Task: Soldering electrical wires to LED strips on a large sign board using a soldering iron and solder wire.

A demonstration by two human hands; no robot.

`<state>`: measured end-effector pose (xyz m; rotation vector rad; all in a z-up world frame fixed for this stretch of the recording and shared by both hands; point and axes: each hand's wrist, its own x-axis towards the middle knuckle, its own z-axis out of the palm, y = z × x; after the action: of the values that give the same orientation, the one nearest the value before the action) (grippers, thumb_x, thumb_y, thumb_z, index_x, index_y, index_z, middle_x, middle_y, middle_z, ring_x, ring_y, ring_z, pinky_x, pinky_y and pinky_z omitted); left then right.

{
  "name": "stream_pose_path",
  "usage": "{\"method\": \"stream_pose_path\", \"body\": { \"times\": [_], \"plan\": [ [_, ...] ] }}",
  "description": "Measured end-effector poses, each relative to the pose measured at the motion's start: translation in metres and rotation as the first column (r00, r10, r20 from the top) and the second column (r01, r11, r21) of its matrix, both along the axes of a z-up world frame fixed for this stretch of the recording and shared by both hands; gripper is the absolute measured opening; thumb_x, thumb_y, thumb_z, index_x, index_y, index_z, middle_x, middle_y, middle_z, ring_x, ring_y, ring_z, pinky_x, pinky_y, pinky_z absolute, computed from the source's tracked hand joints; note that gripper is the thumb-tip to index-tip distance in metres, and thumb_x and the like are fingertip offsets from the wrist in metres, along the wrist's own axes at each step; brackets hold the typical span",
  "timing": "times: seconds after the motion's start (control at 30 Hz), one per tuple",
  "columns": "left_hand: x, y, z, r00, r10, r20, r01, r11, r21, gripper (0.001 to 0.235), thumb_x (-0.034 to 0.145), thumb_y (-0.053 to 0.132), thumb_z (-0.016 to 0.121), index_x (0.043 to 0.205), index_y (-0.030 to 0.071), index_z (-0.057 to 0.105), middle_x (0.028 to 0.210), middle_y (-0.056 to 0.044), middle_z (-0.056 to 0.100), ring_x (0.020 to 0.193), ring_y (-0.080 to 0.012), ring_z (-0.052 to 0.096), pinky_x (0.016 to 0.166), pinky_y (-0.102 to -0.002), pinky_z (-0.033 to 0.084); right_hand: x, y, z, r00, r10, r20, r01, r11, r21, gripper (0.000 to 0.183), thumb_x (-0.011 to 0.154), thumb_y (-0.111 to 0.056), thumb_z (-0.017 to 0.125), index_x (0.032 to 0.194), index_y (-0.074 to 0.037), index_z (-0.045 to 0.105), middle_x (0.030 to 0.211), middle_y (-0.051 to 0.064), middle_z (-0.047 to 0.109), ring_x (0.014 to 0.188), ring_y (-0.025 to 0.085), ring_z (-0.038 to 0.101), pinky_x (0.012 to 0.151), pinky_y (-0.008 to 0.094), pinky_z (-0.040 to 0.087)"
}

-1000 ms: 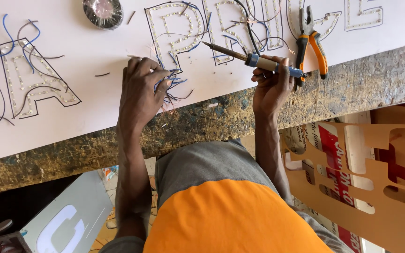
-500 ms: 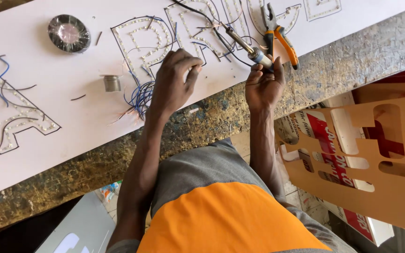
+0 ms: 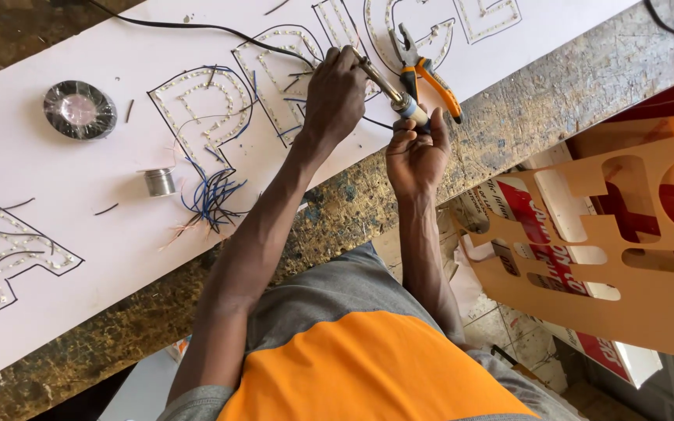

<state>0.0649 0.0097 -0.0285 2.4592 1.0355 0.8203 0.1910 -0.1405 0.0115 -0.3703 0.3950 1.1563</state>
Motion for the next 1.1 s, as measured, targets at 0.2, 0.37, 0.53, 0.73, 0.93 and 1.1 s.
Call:
{"method": "stream_pose_path", "body": {
  "times": [0.2, 0.37, 0.53, 0.73, 0.93, 1.1],
  "plan": [
    [-0.067, -0.013, 0.065, 0.815, 0.183, 0.55, 0.0, 0.949, -0.315, 0.013, 0.112, 0.014, 0.07, 0.107, 0.003, 0.072, 0.102, -0.016, 0.074, 0.09, -0.0273, 0.073, 0.084, -0.039, 0.067, -0.002, -0.003, 0.006, 0.999, 0.013, 0.032, -0.012, 0.999, -0.036, 0.026, 0.11, -0.024, 0.076, 0.118, 0.001, 0.077, 0.107, 0.022, 0.08, 0.078, 0.024, 0.077, 0.062, 0.026, 0.068],
    [-0.144, -0.058, 0.089, 0.802, 0.397, 0.446, -0.097, 0.824, -0.558, 0.01, 0.105, 0.019, 0.077, 0.1, 0.01, 0.078, 0.076, -0.003, 0.072, 0.066, -0.0138, 0.066, 0.06, -0.031, 0.055, -0.006, 0.002, 0.002, 0.992, 0.104, 0.065, -0.1, 0.993, -0.062, 0.032, 0.107, -0.024, 0.078, 0.12, 0.005, 0.078, 0.105, 0.021, 0.079, 0.083, 0.027, 0.078, 0.067, 0.026, 0.071],
    [-0.183, -0.086, 0.048, 0.85, 0.421, 0.315, -0.235, 0.84, -0.489, 0.026, 0.106, 0.029, 0.08, 0.114, 0.004, 0.08, 0.082, -0.01, 0.077, 0.07, -0.0255, 0.076, 0.068, -0.039, 0.061, -0.006, 0.009, -0.016, 0.978, 0.167, 0.125, -0.159, 0.985, -0.073, 0.033, 0.106, -0.027, 0.08, 0.118, 0.003, 0.083, 0.104, 0.017, 0.082, 0.089, 0.026, 0.08, 0.074, 0.023, 0.073],
    [-0.198, -0.092, 0.07, 0.914, 0.209, 0.347, -0.207, 0.977, -0.041, 0.017, 0.106, -0.004, 0.071, 0.119, 0.006, 0.076, 0.103, -0.008, 0.062, 0.096, -0.0334, 0.07, 0.089, -0.045, 0.059, -0.013, 0.008, -0.015, 0.966, 0.196, 0.171, -0.188, 0.98, -0.062, 0.032, 0.105, -0.028, 0.081, 0.117, 0.002, 0.083, 0.104, 0.016, 0.084, 0.089, 0.027, 0.081, 0.074, 0.023, 0.073],
    [-0.197, -0.073, 0.037, 0.988, 0.011, 0.156, -0.012, 1.0, 0.01, 0.04, 0.096, -0.016, 0.064, 0.124, 0.006, 0.081, 0.131, -0.01, 0.064, 0.118, -0.0348, 0.061, 0.101, -0.047, 0.053, -0.019, 0.003, -0.008, 0.964, 0.189, 0.19, -0.18, 0.982, -0.064, 0.033, 0.105, -0.028, 0.08, 0.117, 0.003, 0.083, 0.101, 0.015, 0.083, 0.086, 0.026, 0.081, 0.072, 0.023, 0.072],
    [-0.191, -0.048, 0.001, 0.985, -0.079, -0.154, 0.08, 0.997, 0.003, 0.027, 0.097, -0.001, 0.078, 0.117, 0.016, 0.084, 0.127, -0.001, 0.067, 0.127, -0.0305, 0.054, 0.094, -0.046, 0.052, -0.022, 0.001, -0.005, 0.966, 0.18, 0.185, -0.167, 0.983, -0.08, 0.032, 0.106, -0.028, 0.08, 0.116, 0.003, 0.083, 0.1, 0.017, 0.083, 0.084, 0.027, 0.082, 0.069, 0.024, 0.073]
  ]
}}
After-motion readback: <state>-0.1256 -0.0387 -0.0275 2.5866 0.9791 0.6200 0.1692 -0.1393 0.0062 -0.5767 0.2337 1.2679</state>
